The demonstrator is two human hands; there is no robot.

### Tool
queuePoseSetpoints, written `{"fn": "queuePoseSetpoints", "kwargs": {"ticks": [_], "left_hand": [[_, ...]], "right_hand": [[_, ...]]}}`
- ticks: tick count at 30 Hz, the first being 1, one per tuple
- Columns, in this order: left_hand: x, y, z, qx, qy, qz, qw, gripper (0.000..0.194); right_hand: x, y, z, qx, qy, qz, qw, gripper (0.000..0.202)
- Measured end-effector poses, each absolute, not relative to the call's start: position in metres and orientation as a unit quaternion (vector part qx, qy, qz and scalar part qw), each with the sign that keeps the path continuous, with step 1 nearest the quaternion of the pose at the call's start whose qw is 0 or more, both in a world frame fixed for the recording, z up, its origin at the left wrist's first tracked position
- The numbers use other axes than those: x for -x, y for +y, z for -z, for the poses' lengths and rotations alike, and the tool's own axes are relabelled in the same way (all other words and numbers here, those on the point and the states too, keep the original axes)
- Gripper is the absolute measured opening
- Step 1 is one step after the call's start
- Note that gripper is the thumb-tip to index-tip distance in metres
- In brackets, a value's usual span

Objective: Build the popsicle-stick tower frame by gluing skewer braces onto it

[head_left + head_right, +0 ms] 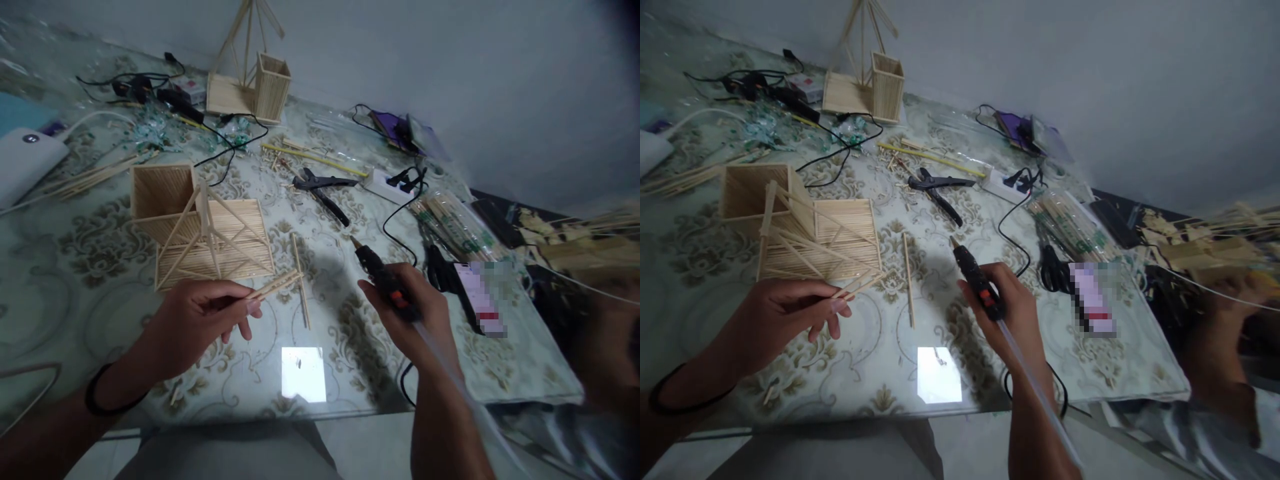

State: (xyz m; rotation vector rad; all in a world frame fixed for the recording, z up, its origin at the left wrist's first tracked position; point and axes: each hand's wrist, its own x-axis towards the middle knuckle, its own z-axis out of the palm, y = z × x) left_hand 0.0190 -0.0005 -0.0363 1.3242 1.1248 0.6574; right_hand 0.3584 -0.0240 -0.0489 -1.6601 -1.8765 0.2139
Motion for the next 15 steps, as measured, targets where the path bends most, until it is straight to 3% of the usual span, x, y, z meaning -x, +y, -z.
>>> {"fn": "queuePoseSetpoints", "kwargs": {"ticks": [4, 8, 11, 15], "left_hand": [[-0.020, 0.002, 0.040, -0.530, 0.443, -0.304, 0.656, 0.023], [-0.024, 0.001, 0.040, -0.511, 0.430, -0.306, 0.679, 0.023], [-0.030, -0.002, 0.038, -0.510, 0.430, -0.309, 0.678, 0.028], [-0.039, -0.007, 0.039, -0.511, 0.428, -0.325, 0.671, 0.028]], "right_hand": [[-0.406, -0.011, 0.081, 0.654, -0.714, -0.069, 0.242, 0.013], [-0.422, -0.011, 0.080, 0.646, -0.722, -0.081, 0.234, 0.027], [-0.390, -0.017, 0.052, 0.639, -0.701, -0.104, 0.300, 0.025], [-0.310, -0.018, 0.020, 0.500, -0.692, -0.318, 0.413, 0.018]]}}
